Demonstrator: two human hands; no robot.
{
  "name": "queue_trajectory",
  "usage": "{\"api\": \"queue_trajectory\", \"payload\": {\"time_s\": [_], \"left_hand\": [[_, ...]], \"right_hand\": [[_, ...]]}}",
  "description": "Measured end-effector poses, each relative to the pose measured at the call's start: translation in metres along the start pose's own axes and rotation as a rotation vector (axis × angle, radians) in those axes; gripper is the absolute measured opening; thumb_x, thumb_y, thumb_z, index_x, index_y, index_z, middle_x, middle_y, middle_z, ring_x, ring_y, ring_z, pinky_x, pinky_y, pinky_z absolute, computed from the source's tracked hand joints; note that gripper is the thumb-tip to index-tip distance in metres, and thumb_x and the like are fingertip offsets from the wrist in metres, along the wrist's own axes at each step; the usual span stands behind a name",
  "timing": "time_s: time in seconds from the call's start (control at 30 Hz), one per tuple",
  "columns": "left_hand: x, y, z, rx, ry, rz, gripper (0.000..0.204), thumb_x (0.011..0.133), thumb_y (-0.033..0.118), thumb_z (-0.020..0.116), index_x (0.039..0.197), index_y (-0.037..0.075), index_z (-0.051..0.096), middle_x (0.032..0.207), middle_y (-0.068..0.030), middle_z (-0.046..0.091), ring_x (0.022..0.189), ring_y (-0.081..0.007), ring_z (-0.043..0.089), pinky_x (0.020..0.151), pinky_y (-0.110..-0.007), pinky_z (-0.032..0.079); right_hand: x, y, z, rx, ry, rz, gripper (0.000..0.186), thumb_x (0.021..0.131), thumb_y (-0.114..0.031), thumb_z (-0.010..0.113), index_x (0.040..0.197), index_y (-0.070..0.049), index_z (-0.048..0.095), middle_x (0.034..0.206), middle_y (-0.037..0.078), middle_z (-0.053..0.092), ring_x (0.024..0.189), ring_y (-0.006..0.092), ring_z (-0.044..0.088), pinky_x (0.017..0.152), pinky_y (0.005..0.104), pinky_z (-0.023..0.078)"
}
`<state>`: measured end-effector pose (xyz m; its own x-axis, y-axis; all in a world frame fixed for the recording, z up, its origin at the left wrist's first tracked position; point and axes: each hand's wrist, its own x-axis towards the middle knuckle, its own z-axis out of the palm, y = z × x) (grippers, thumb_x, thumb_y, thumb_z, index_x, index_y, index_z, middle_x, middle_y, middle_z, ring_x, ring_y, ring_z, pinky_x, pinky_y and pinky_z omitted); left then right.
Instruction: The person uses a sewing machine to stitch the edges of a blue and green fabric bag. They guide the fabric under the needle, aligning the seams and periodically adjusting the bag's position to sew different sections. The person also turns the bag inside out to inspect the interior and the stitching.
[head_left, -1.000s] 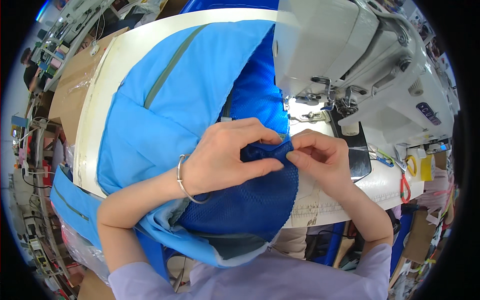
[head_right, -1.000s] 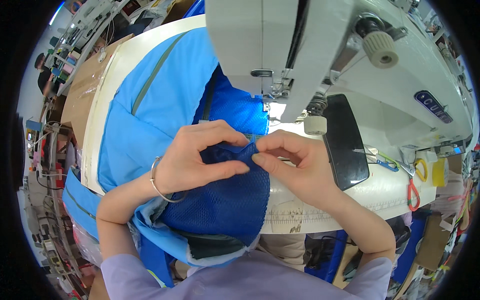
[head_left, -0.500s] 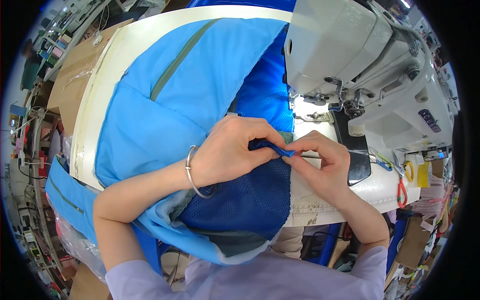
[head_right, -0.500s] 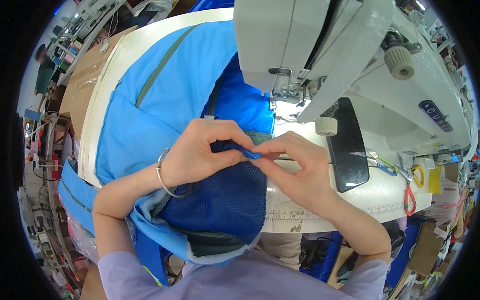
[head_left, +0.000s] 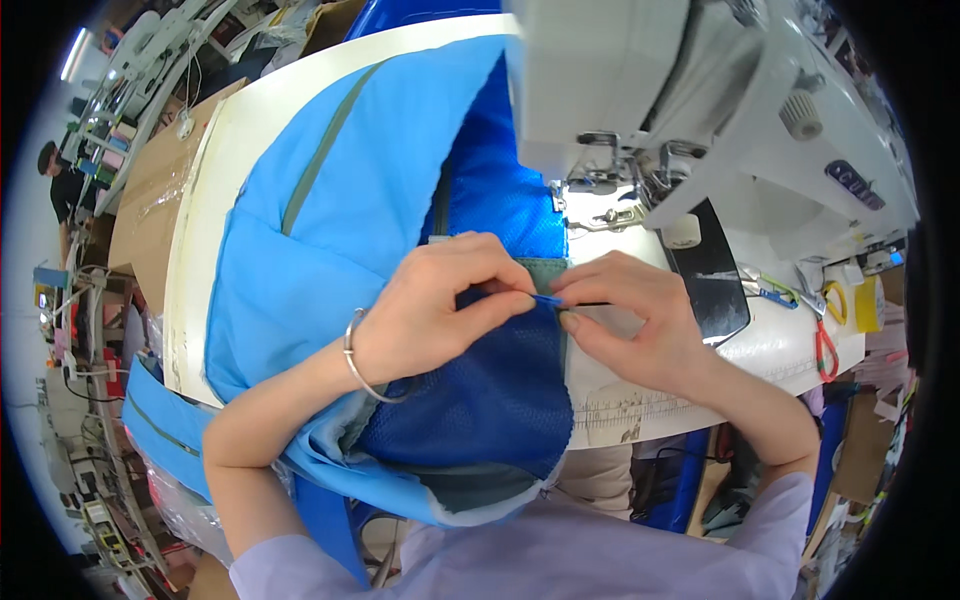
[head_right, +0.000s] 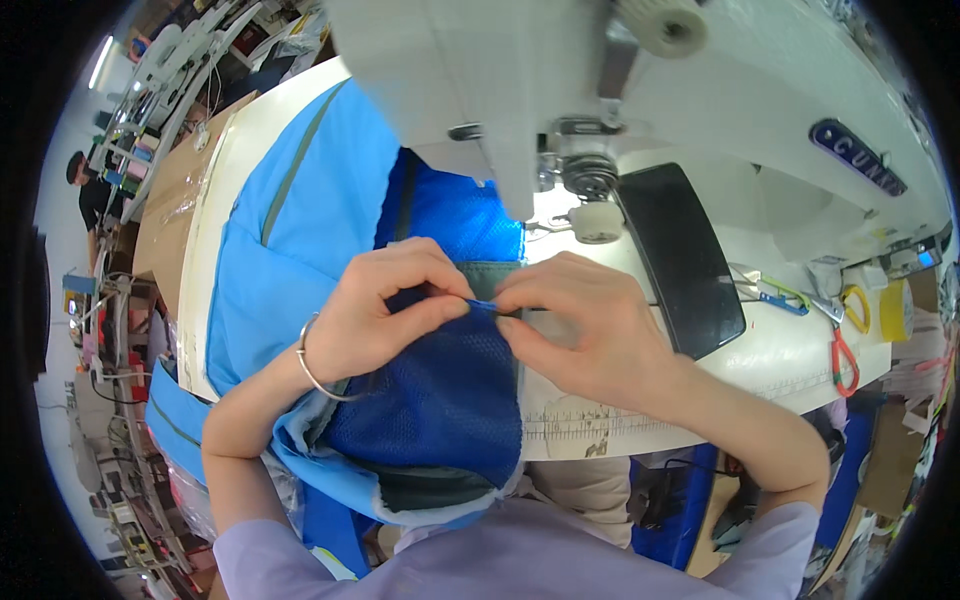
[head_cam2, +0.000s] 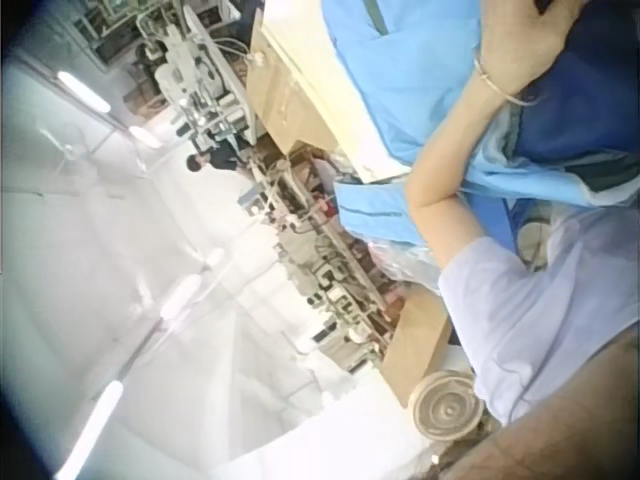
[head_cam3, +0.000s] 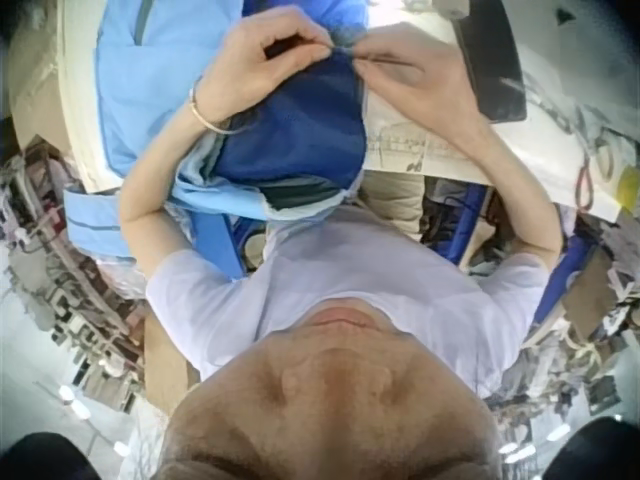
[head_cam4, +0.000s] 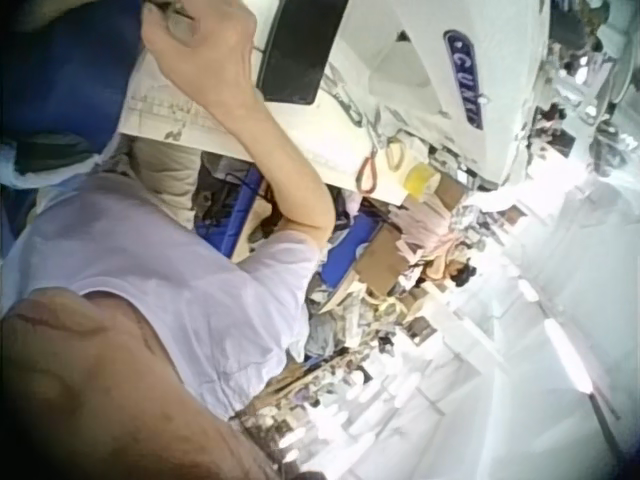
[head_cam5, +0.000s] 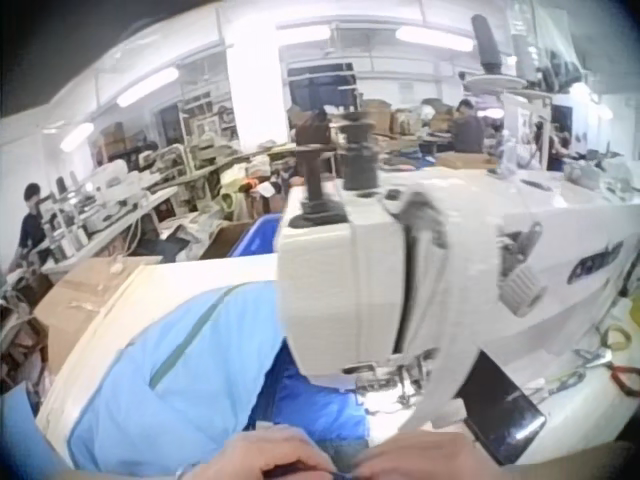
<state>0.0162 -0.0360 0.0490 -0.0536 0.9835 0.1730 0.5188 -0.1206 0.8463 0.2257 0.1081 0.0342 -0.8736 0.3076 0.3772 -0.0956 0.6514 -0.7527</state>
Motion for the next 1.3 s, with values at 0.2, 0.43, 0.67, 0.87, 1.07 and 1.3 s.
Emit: {"api": "queue_trajectory", "payload": {"time_s": [0.2,0.43,0.67,0.87,1.07,1.3], "left_hand": [[0.021,0.001,-0.011,0.198,-0.036,0.044,0.008,0.092,0.005,0.073,0.099,0.000,0.071,0.092,-0.0095,0.068,0.083,-0.0220,0.064,0.075,-0.033,0.050],[0.049,-0.010,-0.007,0.393,-0.153,0.073,0.013,0.093,0.008,0.073,0.104,0.000,0.071,0.091,-0.0105,0.067,0.081,-0.0252,0.062,0.074,-0.037,0.049],[0.057,-0.014,0.000,0.283,-0.146,-0.057,0.011,0.089,0.012,0.077,0.096,0.004,0.075,0.085,-0.0086,0.073,0.079,-0.0235,0.067,0.073,-0.036,0.052],[0.064,0.005,0.002,0.293,-0.144,-0.289,0.019,0.091,0.013,0.080,0.104,0.000,0.077,0.093,-0.0079,0.078,0.087,-0.0106,0.068,0.081,-0.030,0.055],[0.055,-0.009,0.005,0.421,-0.040,0.061,0.015,0.083,0.011,0.080,0.098,0.007,0.078,0.080,-0.0062,0.070,0.073,-0.0229,0.066,0.070,-0.035,0.054],[0.037,0.012,0.013,0.869,-0.100,0.401,0.038,0.073,-0.001,0.075,0.112,0.003,0.077,0.110,-0.0113,0.070,0.091,-0.0293,0.067,0.075,-0.038,0.057]], "right_hand": [[-0.026,0.007,0.013,-0.449,-0.055,-0.437,0.026,0.074,-0.011,0.077,0.095,0.004,0.072,0.108,0.017,0.070,0.110,0.0306,0.064,0.095,0.0441,0.054],[-0.032,0.012,0.021,-0.388,0.027,-0.463,0.026,0.074,-0.013,0.072,0.091,0.006,0.071,0.104,0.018,0.069,0.103,0.0293,0.063,0.091,0.0387,0.053],[-0.036,0.015,0.027,-0.428,0.042,-0.479,0.026,0.074,-0.013,0.067,0.091,0.006,0.073,0.103,0.018,0.069,0.099,0.0268,0.062,0.087,0.0354,0.052],[-0.036,0.014,0.025,-0.456,0.047,-0.486,0.027,0.073,-0.014,0.068,0.091,0.007,0.073,0.104,0.019,0.070,0.098,0.0265,0.062,0.086,0.0350,0.052],[-0.034,0.013,0.024,-0.434,0.028,-0.491,0.028,0.073,-0.016,0.070,0.089,0.006,0.073,0.104,0.019,0.069,0.099,0.0267,0.062,0.087,0.0360,0.052],[-0.029,0.011,0.015,-0.230,-0.061,-0.492,0.036,0.072,-0.029,0.078,0.090,0.001,0.071,0.102,0.013,0.068,0.102,0.0263,0.061,0.090,0.0386,0.050]]}}
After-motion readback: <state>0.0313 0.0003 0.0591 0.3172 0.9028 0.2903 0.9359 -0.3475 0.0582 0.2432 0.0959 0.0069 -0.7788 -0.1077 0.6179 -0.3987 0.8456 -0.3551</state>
